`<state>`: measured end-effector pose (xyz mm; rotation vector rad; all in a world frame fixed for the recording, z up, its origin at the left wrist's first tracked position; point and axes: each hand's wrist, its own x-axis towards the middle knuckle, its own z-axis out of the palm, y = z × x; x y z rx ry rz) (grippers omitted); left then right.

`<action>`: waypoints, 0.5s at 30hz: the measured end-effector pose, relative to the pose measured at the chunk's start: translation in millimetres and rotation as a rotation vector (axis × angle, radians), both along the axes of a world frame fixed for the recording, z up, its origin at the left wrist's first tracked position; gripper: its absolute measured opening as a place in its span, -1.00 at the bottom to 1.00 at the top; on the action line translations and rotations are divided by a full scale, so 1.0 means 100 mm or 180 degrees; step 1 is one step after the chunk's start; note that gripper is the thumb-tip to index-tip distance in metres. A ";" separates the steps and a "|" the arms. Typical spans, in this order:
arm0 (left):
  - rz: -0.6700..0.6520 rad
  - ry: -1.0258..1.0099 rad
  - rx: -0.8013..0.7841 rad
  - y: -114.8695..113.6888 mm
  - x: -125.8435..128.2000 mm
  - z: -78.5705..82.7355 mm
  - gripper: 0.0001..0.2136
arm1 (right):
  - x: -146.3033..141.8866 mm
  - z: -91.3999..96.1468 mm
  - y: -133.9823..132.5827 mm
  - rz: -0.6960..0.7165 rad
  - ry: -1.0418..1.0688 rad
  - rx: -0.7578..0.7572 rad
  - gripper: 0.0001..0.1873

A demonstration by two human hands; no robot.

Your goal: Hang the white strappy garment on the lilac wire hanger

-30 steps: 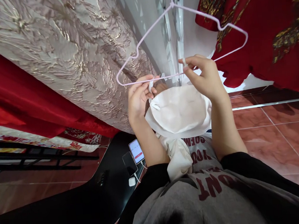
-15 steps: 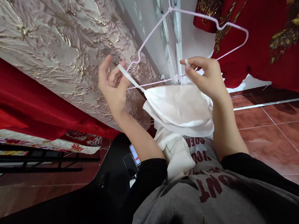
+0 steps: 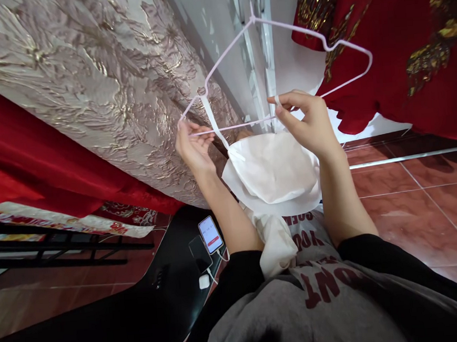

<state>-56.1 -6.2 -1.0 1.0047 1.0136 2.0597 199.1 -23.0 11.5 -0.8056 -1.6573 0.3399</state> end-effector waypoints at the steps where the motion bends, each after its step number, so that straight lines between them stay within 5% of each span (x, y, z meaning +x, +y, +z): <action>1: -0.0070 0.0086 0.0074 0.00 0.04 -0.08 -0.58 | -0.02 0.00 0.00 0.0002 0.0001 0.0018 -0.78; 8: 0.0161 0.0551 0.0343 0.05 0.09 -0.21 -0.42 | 0.13 -0.08 0.08 -0.0495 0.0609 0.0188 -0.73; 15: 0.0052 0.0462 0.0230 0.10 0.04 -0.25 -0.53 | 0.98 -0.34 0.36 -0.0698 0.1386 0.0303 -0.75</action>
